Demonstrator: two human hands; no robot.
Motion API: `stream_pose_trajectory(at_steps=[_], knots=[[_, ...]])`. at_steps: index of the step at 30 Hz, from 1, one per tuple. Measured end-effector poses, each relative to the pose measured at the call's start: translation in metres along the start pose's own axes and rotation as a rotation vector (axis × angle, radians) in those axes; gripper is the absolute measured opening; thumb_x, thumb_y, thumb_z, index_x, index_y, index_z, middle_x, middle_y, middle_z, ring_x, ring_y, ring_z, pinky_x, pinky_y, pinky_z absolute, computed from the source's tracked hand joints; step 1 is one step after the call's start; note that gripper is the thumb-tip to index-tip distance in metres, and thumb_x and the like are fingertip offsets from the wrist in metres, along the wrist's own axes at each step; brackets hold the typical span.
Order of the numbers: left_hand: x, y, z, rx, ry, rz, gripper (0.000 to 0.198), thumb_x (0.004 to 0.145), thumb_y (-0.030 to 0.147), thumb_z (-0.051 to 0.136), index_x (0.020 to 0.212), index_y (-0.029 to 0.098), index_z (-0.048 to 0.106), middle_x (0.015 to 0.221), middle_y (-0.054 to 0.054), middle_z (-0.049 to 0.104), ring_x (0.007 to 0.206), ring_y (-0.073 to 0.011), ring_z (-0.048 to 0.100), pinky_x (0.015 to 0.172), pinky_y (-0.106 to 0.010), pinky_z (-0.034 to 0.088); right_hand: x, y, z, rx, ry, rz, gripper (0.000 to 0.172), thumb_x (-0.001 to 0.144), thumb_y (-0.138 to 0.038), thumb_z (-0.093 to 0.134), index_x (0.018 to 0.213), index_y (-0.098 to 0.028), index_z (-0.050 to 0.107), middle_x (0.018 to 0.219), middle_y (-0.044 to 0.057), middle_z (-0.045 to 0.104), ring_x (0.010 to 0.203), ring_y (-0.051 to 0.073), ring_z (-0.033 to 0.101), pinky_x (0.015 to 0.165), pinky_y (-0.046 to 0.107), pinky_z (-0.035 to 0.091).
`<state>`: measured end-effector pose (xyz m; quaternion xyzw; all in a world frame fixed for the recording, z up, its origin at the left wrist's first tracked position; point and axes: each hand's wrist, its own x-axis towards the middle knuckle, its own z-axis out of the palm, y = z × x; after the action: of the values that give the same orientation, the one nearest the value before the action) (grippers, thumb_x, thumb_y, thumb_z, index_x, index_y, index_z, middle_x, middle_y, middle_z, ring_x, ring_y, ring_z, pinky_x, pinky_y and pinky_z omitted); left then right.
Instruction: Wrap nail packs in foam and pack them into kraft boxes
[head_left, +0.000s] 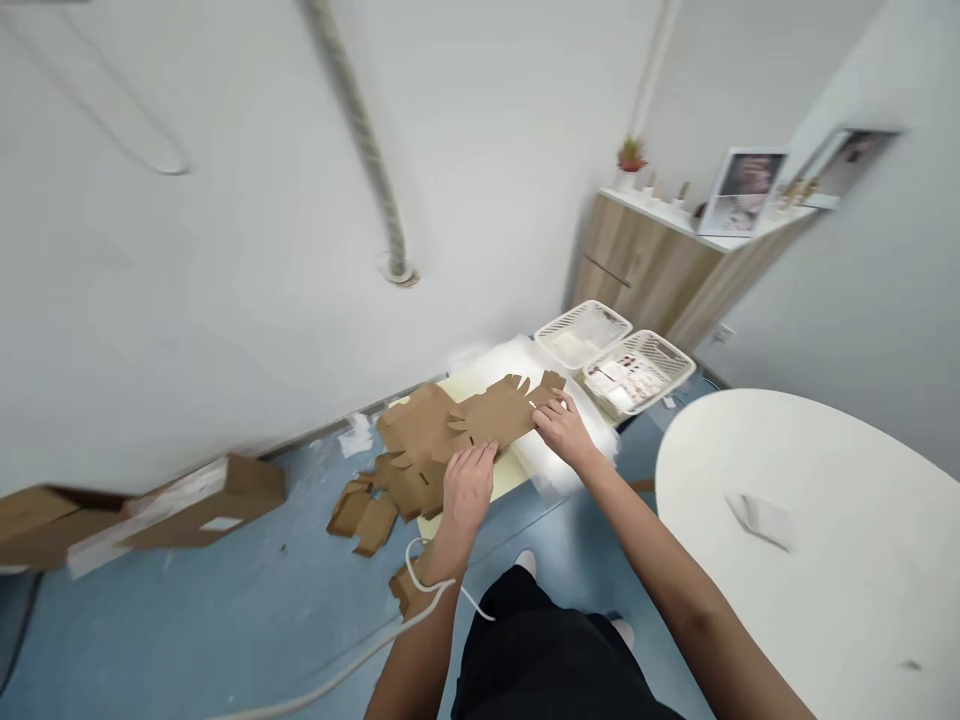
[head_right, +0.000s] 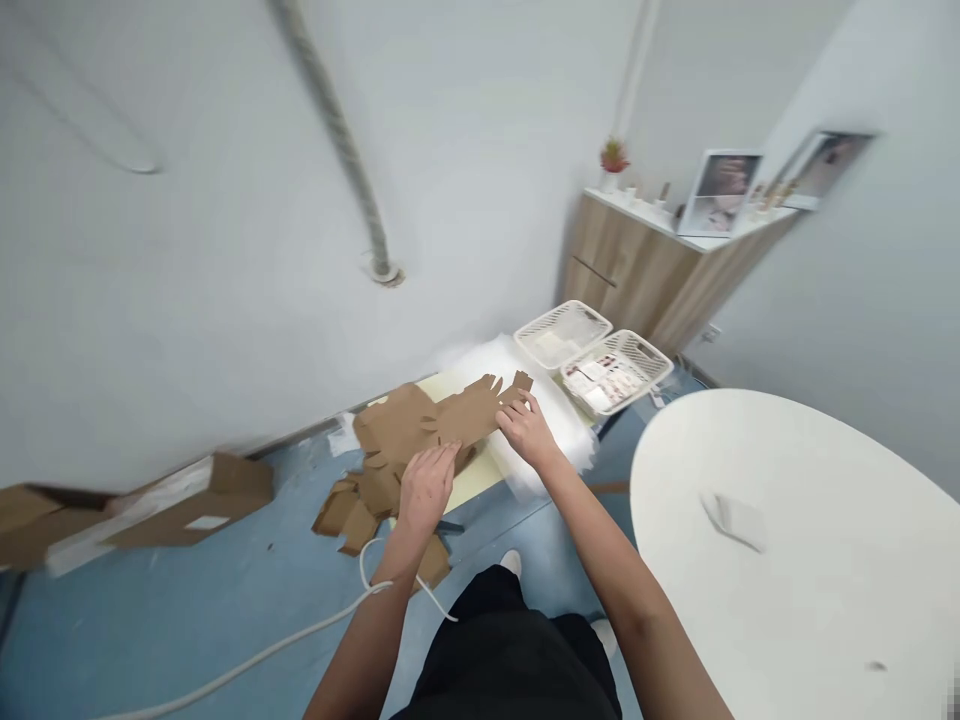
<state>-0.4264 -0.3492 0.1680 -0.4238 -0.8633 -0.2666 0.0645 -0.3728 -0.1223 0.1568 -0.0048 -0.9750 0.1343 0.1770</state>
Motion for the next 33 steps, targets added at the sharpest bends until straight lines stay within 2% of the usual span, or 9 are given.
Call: stream_pose_trajectory(at_steps=[4,8,11,13,15,18,22,28,33], knots=[[0.026,0.072,0.029,-0.114,-0.029,0.192,0.042,0.096,0.016,0.035,0.127,0.024,0.061,0.119,-0.009,0.069,0.112,-0.0253,0.062,0.095,-0.04,0.045,-0.075,0.044,-0.065,-0.118,0.1,0.168,0.031,0.098,-0.015,0.031,0.091,-0.026,0.059,0.094,0.004,0.066,0.101,0.02,0.055,0.113,0.049,0.027],[0.038,0.172,0.078,-0.231,-0.078,0.401,0.04,0.096,0.015,0.035,0.122,0.024,0.064,0.114,-0.01,0.071,0.108,-0.0249,0.065,0.095,-0.04,0.044,-0.177,0.084,-0.127,-0.189,0.211,0.36,0.028,0.099,-0.018,0.035,0.09,-0.025,0.06,0.097,0.005,0.068,0.102,0.019,0.056,0.112,0.048,0.029],[0.036,0.231,0.124,-0.224,-0.123,0.476,0.038,0.096,0.016,0.037,0.12,0.021,0.065,0.103,-0.011,0.073,0.098,-0.0245,0.068,0.091,-0.039,0.046,-0.253,0.106,-0.155,-0.27,0.269,0.447,0.024,0.099,-0.019,0.038,0.089,-0.024,0.059,0.096,0.005,0.069,0.101,0.019,0.058,0.11,0.047,0.031],[0.034,0.245,0.159,-0.137,-0.152,0.456,0.039,0.094,0.014,0.036,0.12,0.018,0.065,0.099,-0.013,0.074,0.095,-0.0249,0.068,0.091,-0.04,0.047,-0.297,0.117,-0.159,-0.331,0.278,0.459,0.02,0.098,-0.019,0.041,0.088,-0.023,0.058,0.093,0.006,0.069,0.098,0.019,0.059,0.108,0.045,0.033],[0.031,0.238,0.195,-0.013,-0.219,0.382,0.039,0.092,0.013,0.036,0.117,0.014,0.066,0.105,-0.016,0.073,0.1,-0.0272,0.067,0.094,-0.044,0.048,-0.335,0.125,-0.151,-0.372,0.26,0.465,0.016,0.096,-0.018,0.046,0.086,-0.022,0.057,0.089,0.005,0.069,0.093,0.019,0.059,0.104,0.042,0.036],[0.021,0.209,0.239,0.16,-0.317,0.28,0.041,0.09,0.017,0.039,0.123,0.012,0.062,0.136,-0.02,0.057,0.125,-0.0333,0.054,0.104,-0.057,0.039,-0.376,0.13,-0.125,-0.37,0.195,0.487,0.014,0.093,-0.015,0.051,0.081,-0.022,0.055,0.08,0.003,0.067,0.086,0.019,0.059,0.099,0.039,0.038],[0.002,0.19,0.264,0.224,-0.4,0.25,0.045,0.089,0.02,0.041,0.13,0.012,0.056,0.147,-0.02,0.046,0.134,-0.0359,0.044,0.108,-0.064,0.032,-0.395,0.135,-0.096,-0.329,0.139,0.485,0.017,0.092,-0.011,0.049,0.079,-0.022,0.054,0.078,0.003,0.066,0.083,0.019,0.057,0.097,0.037,0.038],[-0.012,0.181,0.25,0.177,-0.304,0.199,0.036,0.089,0.018,0.043,0.119,0.018,0.063,0.137,-0.016,0.056,0.134,-0.032,0.045,0.113,-0.061,0.027,-0.35,0.141,-0.078,-0.246,0.09,0.392,0.017,0.094,-0.014,0.047,0.083,-0.021,0.057,0.079,0.004,0.066,0.084,0.02,0.056,0.097,0.037,0.035],[-0.027,0.115,0.206,0.2,-0.218,0.029,0.029,0.089,0.017,0.045,0.112,0.017,0.063,0.124,-0.015,0.061,0.121,-0.0304,0.053,0.106,-0.051,0.037,-0.279,0.124,-0.05,-0.161,-0.009,0.262,0.013,0.094,-0.017,0.05,0.095,-0.02,0.062,0.091,0.007,0.068,0.091,0.022,0.056,0.094,0.038,0.035]])
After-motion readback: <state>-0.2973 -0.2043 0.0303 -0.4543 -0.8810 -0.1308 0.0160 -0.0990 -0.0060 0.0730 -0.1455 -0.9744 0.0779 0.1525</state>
